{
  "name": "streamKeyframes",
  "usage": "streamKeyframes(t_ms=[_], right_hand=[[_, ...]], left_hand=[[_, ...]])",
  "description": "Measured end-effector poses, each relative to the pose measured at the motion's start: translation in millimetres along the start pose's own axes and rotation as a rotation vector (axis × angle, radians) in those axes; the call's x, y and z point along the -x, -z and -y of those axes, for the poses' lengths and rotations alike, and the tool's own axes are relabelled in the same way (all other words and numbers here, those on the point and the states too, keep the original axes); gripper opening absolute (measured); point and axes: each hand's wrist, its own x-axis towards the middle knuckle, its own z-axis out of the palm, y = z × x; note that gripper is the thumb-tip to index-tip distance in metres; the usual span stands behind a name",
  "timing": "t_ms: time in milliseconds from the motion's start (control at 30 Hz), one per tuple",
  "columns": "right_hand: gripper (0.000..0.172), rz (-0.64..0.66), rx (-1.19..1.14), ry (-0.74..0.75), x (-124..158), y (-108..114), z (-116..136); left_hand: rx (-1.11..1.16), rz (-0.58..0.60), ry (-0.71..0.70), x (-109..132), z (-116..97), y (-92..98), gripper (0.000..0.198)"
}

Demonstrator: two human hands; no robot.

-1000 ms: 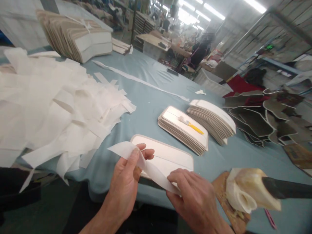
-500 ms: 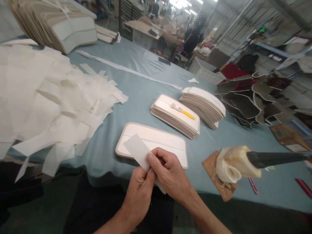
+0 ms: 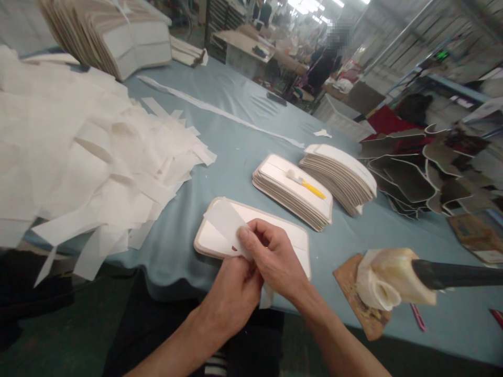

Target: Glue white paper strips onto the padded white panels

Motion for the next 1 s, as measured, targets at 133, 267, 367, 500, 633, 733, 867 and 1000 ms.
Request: streamKeyframes(t_ms=[133,267,367,500,633,733,867,1000], right_hand=[[0.055,0.147,-0.253,-0.110,-24,10,0],[0.058,0.193,0.036,-0.103,-43,26,-3],[0.054,0.215,0.261,-0.092,-49,33,-2],[0.050,0.237,0.355,-0.117,-54,35,0],[0.046,0.290,0.448,-0.118,-59,34,0],[0.046,0.342,0.467,-0.135,-62,33,0],[0.043,0.379,0.480,-0.167,-65,33,1],[0.041,0.376,0.514,-0.166,-69,32,1]], left_hand=[[-0.433,0.159,-0.148,15,-4,13.3,0.020],[-0.713,0.063,-0.474,27,-6,29.0,0.020],[-0.836,-0.080,-0.687,24,-7,42.2,0.019],[-0.927,-0.175,-0.753,14,-7,57.3,0.015],[-1.003,-0.191,-0.727,8,-2,65.5,0.017],[-1.010,-0.188,-0.698,6,5,67.3,0.017],[-1.012,-0.211,-0.689,5,13,68.5,0.015],[-1.017,-0.220,-0.698,5,16,71.9,0.015]])
